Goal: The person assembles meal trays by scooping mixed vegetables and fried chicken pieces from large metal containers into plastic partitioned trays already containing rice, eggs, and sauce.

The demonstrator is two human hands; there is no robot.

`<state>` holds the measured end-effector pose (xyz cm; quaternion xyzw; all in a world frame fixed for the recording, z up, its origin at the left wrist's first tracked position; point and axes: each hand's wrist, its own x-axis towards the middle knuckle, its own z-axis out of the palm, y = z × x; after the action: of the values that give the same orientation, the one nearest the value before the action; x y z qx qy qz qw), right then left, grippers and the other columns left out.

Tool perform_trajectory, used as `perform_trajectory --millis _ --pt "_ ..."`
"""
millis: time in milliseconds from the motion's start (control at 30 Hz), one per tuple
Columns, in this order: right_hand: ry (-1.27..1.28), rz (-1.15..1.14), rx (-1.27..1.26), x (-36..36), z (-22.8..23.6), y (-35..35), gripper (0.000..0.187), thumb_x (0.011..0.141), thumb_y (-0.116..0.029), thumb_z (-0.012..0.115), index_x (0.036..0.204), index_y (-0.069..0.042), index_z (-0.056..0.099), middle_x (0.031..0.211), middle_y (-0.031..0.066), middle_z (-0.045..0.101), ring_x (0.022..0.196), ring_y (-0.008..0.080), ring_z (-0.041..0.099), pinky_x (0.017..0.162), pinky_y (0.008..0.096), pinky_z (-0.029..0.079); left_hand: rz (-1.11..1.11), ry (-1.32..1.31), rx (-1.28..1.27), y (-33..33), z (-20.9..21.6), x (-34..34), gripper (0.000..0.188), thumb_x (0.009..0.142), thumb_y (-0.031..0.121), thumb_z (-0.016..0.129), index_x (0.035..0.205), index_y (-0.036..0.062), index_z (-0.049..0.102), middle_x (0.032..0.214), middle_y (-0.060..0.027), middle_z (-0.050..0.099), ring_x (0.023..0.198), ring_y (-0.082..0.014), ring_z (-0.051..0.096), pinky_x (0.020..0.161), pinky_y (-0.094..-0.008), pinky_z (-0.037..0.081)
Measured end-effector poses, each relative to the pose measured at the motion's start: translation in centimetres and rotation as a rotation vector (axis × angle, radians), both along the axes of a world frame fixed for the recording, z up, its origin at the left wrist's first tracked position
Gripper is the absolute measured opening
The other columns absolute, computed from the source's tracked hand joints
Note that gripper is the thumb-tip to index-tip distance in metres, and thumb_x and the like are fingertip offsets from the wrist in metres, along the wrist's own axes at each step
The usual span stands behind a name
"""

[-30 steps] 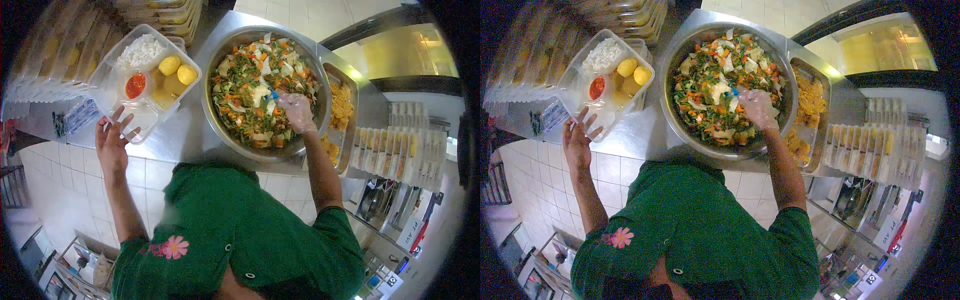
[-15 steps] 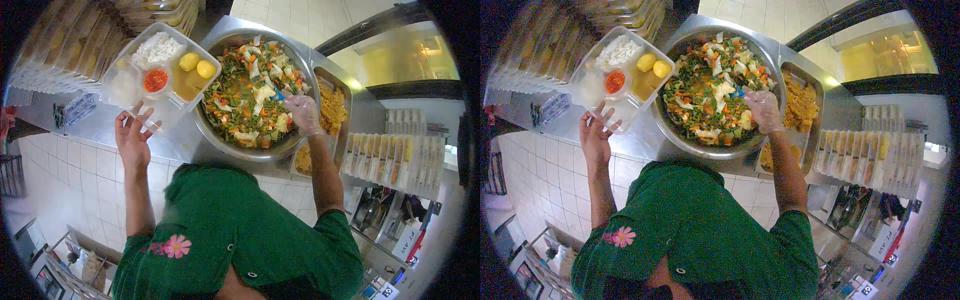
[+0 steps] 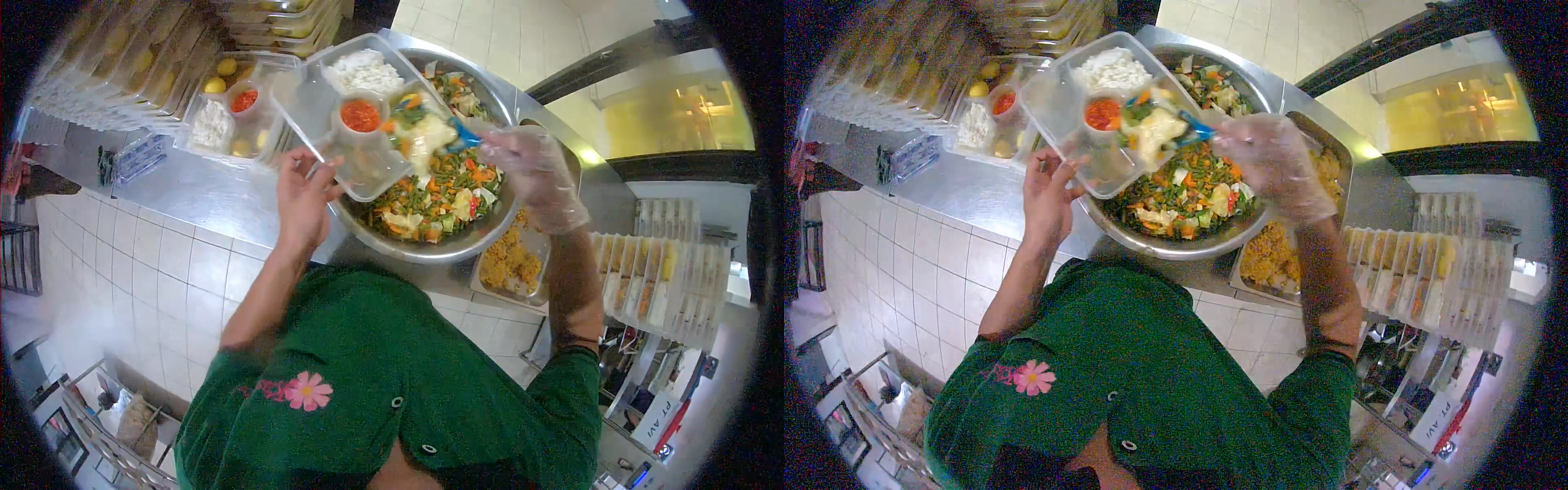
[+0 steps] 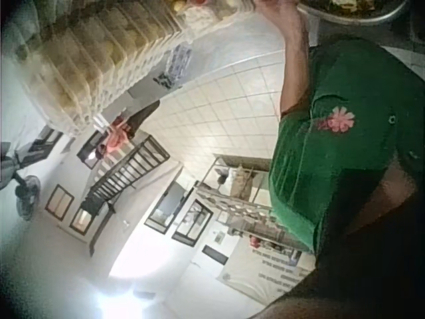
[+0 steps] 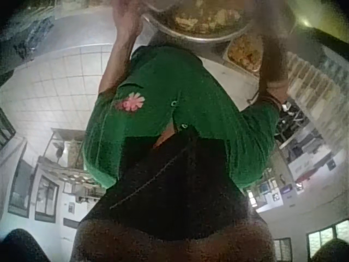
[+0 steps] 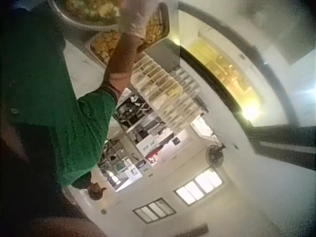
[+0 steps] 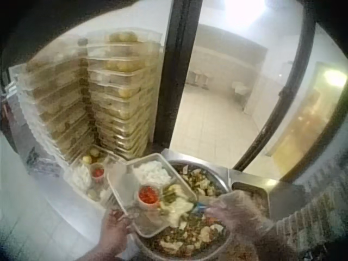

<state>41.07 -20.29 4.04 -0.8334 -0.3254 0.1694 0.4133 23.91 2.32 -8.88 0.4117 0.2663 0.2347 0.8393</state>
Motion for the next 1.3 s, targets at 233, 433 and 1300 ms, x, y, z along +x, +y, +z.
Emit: perform_trajectory --millis 233,433,1300 --pt "-0.916 0.277 -0.288 -4.4 -2.3 2.2 0.038 0.081 -0.011 0.061 0.118 -0.005 0.061 0.078 0.0091 0.060 0.076 0.0281 0.061 0.066 0.0419 0.049 -0.040 -0.001 -0.016 -1.7 1.1 0.9 0.023 0.090 -0.001 0.060 0.108 0.0075 0.047 0.110 -0.0070 0.057 0.097 -0.0182 0.061 0.070 -0.0348 0.060" --pt "-1.138 0.215 -0.349 -6.0 -0.3 1.3 0.046 0.079 -0.009 0.061 0.125 -0.005 0.056 0.091 0.0044 0.058 0.078 0.0207 0.056 0.066 0.0374 0.042 -0.014 -0.031 -0.038 -1.7 0.3 0.3 0.025 0.091 0.001 0.060 0.110 0.0100 0.046 0.114 -0.0075 0.058 0.097 -0.0171 0.061 0.068 -0.0317 0.058" --pt "-0.591 -0.527 -0.647 -11.2 -18.0 -8.5 0.015 0.081 -0.017 0.058 0.078 -0.007 0.069 0.068 0.0162 0.062 0.067 0.0345 0.064 0.062 0.0459 0.051 -0.254 -0.115 0.124 5.0 -1.9 0.2 0.030 0.093 0.006 0.056 0.120 0.0129 0.043 0.140 -0.0194 0.048 0.118 -0.0294 0.055 0.086 -0.0439 0.054"
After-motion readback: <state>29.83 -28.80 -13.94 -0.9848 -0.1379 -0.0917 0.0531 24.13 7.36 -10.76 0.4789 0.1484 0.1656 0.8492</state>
